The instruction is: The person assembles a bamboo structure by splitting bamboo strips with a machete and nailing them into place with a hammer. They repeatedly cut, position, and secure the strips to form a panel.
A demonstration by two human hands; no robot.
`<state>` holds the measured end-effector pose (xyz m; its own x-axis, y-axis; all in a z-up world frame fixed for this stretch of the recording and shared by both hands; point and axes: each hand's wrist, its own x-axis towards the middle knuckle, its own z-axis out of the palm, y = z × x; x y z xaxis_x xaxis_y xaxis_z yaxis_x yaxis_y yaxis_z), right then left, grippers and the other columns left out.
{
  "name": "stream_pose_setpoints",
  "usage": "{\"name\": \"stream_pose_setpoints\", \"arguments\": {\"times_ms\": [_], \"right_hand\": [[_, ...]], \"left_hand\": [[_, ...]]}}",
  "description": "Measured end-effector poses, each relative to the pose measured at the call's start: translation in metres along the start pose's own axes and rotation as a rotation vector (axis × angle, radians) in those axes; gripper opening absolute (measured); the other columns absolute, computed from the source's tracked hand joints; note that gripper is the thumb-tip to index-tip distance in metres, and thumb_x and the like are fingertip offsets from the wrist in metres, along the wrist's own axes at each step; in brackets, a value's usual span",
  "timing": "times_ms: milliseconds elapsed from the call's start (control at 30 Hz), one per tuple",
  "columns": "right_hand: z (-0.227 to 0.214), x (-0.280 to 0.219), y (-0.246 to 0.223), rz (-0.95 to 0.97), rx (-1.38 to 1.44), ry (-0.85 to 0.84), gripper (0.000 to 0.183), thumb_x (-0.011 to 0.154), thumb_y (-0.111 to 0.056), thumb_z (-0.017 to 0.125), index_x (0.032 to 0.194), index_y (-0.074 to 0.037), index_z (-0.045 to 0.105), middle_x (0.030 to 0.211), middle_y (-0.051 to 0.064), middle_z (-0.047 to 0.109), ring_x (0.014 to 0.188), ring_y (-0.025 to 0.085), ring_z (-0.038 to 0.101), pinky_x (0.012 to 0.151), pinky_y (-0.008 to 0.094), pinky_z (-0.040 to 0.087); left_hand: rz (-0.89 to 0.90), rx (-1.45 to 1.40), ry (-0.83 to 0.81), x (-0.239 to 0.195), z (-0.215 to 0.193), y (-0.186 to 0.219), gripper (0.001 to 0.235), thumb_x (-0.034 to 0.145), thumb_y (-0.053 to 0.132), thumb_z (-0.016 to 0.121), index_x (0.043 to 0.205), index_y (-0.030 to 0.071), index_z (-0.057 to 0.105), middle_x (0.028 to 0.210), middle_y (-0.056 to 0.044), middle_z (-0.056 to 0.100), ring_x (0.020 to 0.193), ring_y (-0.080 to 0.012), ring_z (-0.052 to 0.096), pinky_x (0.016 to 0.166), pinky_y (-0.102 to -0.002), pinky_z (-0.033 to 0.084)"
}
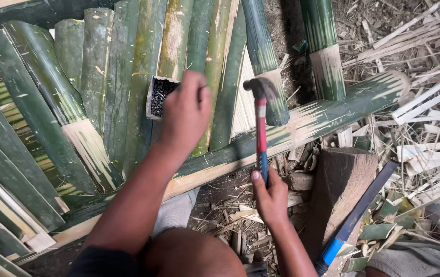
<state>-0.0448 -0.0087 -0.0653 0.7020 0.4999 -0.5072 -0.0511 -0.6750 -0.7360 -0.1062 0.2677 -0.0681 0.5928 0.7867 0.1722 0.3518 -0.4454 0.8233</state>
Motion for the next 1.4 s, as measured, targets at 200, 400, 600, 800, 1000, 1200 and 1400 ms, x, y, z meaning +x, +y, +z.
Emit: {"name": "stream_pose_setpoints", "arguments": {"times_ms": [200, 400, 600, 800, 1000, 1200, 1400], "right_hand": [[-0.027, 0.054, -0.044, -0.083, -0.134, 0.058, 0.034, 0.099, -0.038, 0.062, 0.098, -0.003, 0.064, 0.057, 0.0, 0.058, 0.049, 0.008, 0.056, 0.046, 0.029, 0.045], [-0.035, 0.106, -0.078, -0.188, -0.135, 0.051, 0.037, 0.103, -0.037, 0.06, 0.095, -0.001, 0.062, 0.062, 0.002, 0.059, 0.053, 0.009, 0.056, 0.049, 0.029, 0.045], [-0.026, 0.137, -0.081, -0.241, -0.298, 0.093, 0.039, 0.104, -0.037, 0.061, 0.092, 0.0, 0.06, 0.063, 0.006, 0.06, 0.056, 0.014, 0.057, 0.053, 0.034, 0.046], [-0.009, 0.156, -0.083, -0.359, -0.445, 0.157, 0.039, 0.106, -0.035, 0.059, 0.098, 0.003, 0.059, 0.069, 0.016, 0.063, 0.061, 0.03, 0.063, 0.06, 0.043, 0.049], [-0.002, 0.156, -0.096, -0.421, -0.549, 0.188, 0.036, 0.108, -0.032, 0.057, 0.103, 0.003, 0.058, 0.073, 0.023, 0.065, 0.069, 0.044, 0.066, 0.065, 0.051, 0.05], [0.004, 0.157, -0.112, -0.461, -0.571, 0.168, 0.036, 0.108, -0.03, 0.056, 0.099, 0.004, 0.054, 0.073, 0.025, 0.064, 0.069, 0.047, 0.066, 0.065, 0.052, 0.05], [0.004, 0.157, -0.119, -0.439, -0.607, 0.162, 0.034, 0.107, -0.029, 0.056, 0.096, 0.003, 0.053, 0.073, 0.027, 0.064, 0.07, 0.05, 0.064, 0.065, 0.056, 0.049]], "left_hand": [[0.09, -0.258, 0.091, 0.071, 0.103, -0.024, 0.035, 0.082, 0.004, 0.075, 0.116, 0.0, 0.066, 0.099, -0.017, 0.072, 0.087, -0.0309, 0.075, 0.078, -0.04, 0.06], [0.057, -0.231, 0.533, 0.134, 0.157, -0.06, 0.02, 0.095, 0.005, 0.069, 0.114, 0.007, 0.068, 0.106, -0.012, 0.074, 0.099, -0.0315, 0.073, 0.088, -0.038, 0.059], [-0.035, 0.078, 0.482, 0.164, 0.181, -0.068, 0.015, 0.091, 0.011, 0.065, 0.106, 0.012, 0.068, 0.098, -0.006, 0.075, 0.094, -0.0305, 0.063, 0.087, -0.043, 0.05], [-0.174, 0.305, 0.467, 0.167, 0.189, -0.057, 0.008, 0.091, 0.019, 0.061, 0.095, 0.016, 0.067, 0.106, -0.006, 0.063, 0.103, -0.0301, 0.06, 0.086, -0.045, 0.049], [-0.225, 0.441, 0.376, 0.166, 0.181, -0.049, 0.013, 0.085, 0.009, 0.056, 0.095, 0.007, 0.064, 0.107, -0.011, 0.061, 0.109, -0.0304, 0.058, 0.09, -0.042, 0.051], [-0.205, 0.422, 0.428, 0.168, 0.182, -0.051, 0.01, 0.088, 0.011, 0.058, 0.095, 0.008, 0.065, 0.107, -0.01, 0.063, 0.115, -0.0317, 0.057, 0.089, -0.045, 0.049], [-0.24, 0.451, 0.346, 0.168, 0.188, -0.053, 0.013, 0.087, 0.012, 0.058, 0.097, 0.008, 0.065, 0.111, -0.01, 0.064, 0.117, -0.0301, 0.057, 0.092, -0.042, 0.051]]}}
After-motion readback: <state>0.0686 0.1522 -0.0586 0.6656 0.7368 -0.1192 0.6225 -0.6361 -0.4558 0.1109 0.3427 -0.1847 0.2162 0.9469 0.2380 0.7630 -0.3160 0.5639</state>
